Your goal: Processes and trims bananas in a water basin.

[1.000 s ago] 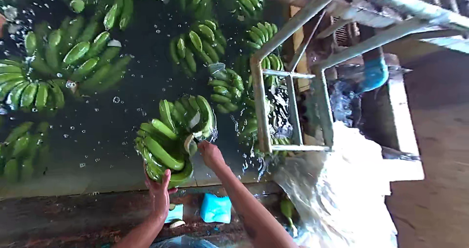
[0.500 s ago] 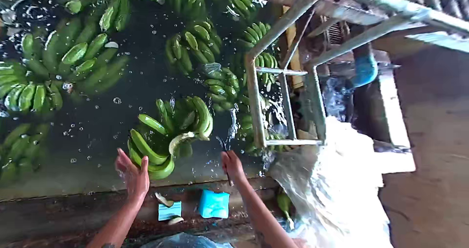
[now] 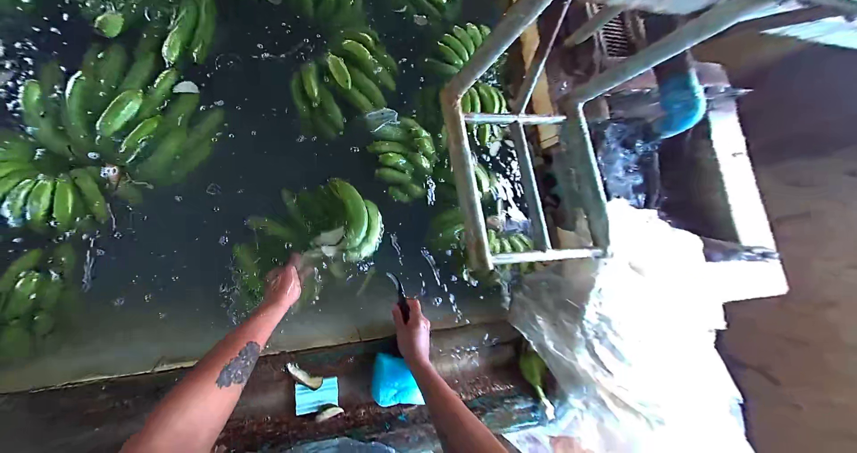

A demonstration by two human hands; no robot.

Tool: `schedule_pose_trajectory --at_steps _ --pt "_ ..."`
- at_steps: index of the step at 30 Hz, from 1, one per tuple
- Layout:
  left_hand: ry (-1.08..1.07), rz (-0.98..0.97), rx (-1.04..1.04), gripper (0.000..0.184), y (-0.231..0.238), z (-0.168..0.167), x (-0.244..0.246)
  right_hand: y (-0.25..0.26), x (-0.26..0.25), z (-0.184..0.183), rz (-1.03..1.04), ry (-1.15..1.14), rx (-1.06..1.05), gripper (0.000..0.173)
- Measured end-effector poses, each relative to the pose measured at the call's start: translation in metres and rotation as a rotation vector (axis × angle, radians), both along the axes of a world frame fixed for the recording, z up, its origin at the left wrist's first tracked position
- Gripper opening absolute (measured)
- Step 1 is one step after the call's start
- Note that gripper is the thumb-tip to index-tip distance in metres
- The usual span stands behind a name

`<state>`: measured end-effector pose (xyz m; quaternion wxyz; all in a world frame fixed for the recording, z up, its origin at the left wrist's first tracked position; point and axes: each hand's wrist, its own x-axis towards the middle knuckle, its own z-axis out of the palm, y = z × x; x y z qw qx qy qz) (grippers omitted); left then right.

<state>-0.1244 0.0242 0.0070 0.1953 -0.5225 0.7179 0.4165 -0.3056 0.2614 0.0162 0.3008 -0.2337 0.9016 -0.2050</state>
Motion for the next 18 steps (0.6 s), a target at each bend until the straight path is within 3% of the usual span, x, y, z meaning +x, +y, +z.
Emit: schedule_pose_trajectory --at_steps 5,10,14,18 --pt "0.299 0.058 0.190 0.042 -0.054 -0.011 0.038 0.000 -0.001 -0.002 0.006 0.030 -0.019 0.033" --pt "0.129 0.273 0.325 0.042 -0.081 0.002 0.057 -0.001 0.000 0.000 0.013 0.025 0.011 0.033" --pt "0.162 0.702 0.339 0.043 -0.069 0.003 0.058 -0.002 0.002 -0.001 0.028 0.035 0.046 0.034" --pt "0.312 0.937 0.443 0.052 -0.027 0.002 0.050 -0.004 0.002 0.002 0.029 0.046 0.086 0.035"
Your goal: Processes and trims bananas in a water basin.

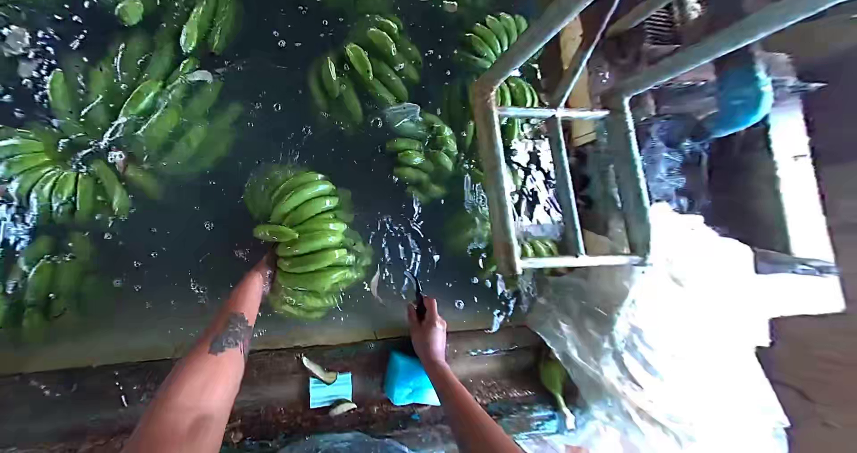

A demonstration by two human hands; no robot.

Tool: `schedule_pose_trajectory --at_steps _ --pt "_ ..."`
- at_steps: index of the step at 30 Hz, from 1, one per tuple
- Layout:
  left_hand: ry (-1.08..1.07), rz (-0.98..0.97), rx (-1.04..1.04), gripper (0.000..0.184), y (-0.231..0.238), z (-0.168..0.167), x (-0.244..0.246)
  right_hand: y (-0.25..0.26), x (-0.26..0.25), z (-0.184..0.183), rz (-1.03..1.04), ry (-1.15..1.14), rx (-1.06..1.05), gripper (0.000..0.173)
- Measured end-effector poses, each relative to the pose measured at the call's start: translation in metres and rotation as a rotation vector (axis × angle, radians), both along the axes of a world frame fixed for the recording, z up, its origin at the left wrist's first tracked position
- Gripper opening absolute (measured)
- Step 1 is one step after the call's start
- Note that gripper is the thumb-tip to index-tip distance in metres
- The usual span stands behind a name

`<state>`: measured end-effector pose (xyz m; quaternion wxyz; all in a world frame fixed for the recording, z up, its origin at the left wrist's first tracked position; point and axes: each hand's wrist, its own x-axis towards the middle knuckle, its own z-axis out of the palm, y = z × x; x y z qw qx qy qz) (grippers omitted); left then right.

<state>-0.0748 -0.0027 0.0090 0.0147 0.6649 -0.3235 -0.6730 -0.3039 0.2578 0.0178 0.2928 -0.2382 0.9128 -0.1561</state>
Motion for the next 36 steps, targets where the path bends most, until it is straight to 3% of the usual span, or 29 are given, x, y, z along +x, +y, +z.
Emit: schedule_pose_trajectory --at_steps 2,4,7,9,12,17,21,24,28,32,36 --pt "-0.042 0.170 -0.031 0.056 0.035 -0.008 -0.011 0.000 0.001 0.001 0.005 0.001 0.004 0.036" --pt "-0.194 0.297 -0.284 0.058 0.067 -0.009 -0.027 -0.002 0.001 0.003 0.006 0.001 0.014 0.036" --pt "-0.329 0.096 -0.872 0.100 0.074 0.001 -0.041 -0.002 0.001 0.003 -0.001 -0.002 0.037 0.034" --pt "-0.349 -0.170 -1.008 0.101 0.045 0.000 -0.046 -0.002 0.000 0.002 0.009 -0.006 0.037 0.035" --pt "-0.233 -0.412 -0.943 0.067 -0.002 -0.005 -0.053 0.000 -0.002 0.000 0.020 -0.022 0.043 0.037" --pt "0.103 -0.307 -0.739 0.052 -0.009 0.014 -0.038 -0.019 -0.012 0.010 0.177 -0.343 -0.001 0.044" --pt "0.315 -0.228 -0.643 0.052 -0.025 0.035 -0.026 -0.070 0.029 0.043 0.467 -0.418 -0.039 0.043" --pt "0.433 -0.149 -0.590 0.050 -0.037 0.059 -0.027 -0.106 0.056 0.048 0.459 -0.345 -0.120 0.050" --pt "0.490 -0.056 -0.556 0.050 -0.040 0.075 -0.020 -0.140 0.068 0.057 0.557 -0.268 -0.063 0.047" --pt "0.534 -0.005 -0.570 0.052 -0.034 0.075 -0.020 -0.164 0.065 0.074 0.700 -0.168 0.046 0.051" --pt "0.492 -0.021 -0.594 0.053 -0.030 0.063 -0.023 -0.181 0.065 0.069 0.844 -0.167 0.147 0.055"
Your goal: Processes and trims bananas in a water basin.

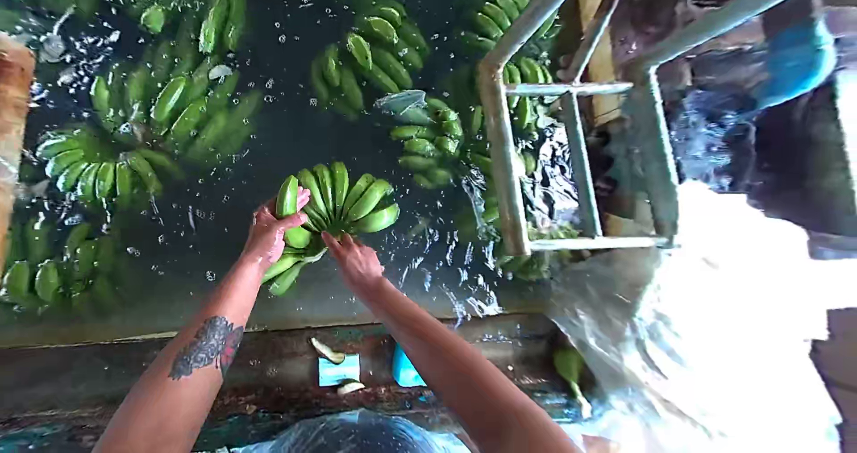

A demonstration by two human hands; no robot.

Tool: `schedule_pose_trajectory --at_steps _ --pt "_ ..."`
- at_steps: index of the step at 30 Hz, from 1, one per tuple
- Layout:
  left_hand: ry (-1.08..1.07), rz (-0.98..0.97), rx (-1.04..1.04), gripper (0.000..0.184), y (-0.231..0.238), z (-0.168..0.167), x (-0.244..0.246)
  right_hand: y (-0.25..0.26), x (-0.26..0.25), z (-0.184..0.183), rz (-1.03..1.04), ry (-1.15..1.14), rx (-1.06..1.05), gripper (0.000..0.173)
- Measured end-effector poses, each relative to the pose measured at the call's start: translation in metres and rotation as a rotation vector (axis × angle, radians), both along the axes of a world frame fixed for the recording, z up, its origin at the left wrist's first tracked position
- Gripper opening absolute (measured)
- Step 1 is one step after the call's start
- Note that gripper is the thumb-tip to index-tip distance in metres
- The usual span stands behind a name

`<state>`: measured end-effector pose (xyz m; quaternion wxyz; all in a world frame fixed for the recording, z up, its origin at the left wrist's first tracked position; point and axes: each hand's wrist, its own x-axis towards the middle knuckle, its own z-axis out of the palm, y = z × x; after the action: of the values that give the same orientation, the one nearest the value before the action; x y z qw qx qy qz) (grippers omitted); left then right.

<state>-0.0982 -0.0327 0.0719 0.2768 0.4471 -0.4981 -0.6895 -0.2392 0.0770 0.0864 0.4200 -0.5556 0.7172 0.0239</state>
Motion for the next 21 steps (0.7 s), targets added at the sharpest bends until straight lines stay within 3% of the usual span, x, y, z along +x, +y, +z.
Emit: schedule_pose_trajectory --at_steps 3,6,10,12,15,18,21 --pt "-0.342 -0.049 -0.193 0.048 0.020 0.007 0.000 -0.029 -0.005 0.068 0.013 0.006 0.207 0.036" --pt "-0.454 -0.060 -0.367 0.048 0.053 0.012 0.024 -0.020 -0.058 0.116 -0.021 0.046 0.096 0.034" --pt "-0.328 -0.159 -0.351 0.037 0.075 0.028 0.023 0.033 -0.115 0.079 -0.220 -0.056 -0.008 0.044" --pt "-0.256 -0.279 -0.446 0.036 0.110 0.062 0.017 0.053 -0.111 0.062 -0.329 -0.153 -0.083 0.037" --pt "-0.023 -0.293 -0.611 0.029 0.164 0.089 0.021 0.096 -0.076 0.039 -0.584 -0.334 -0.161 0.030" --pt "-0.066 -0.164 -0.850 0.021 0.120 0.083 0.044 0.099 -0.064 0.037 -0.750 -0.505 -0.207 0.025" --pt "-0.068 -0.257 -1.221 0.015 0.042 0.148 0.100 0.111 -0.067 0.043 -0.752 -0.520 -0.194 0.024"
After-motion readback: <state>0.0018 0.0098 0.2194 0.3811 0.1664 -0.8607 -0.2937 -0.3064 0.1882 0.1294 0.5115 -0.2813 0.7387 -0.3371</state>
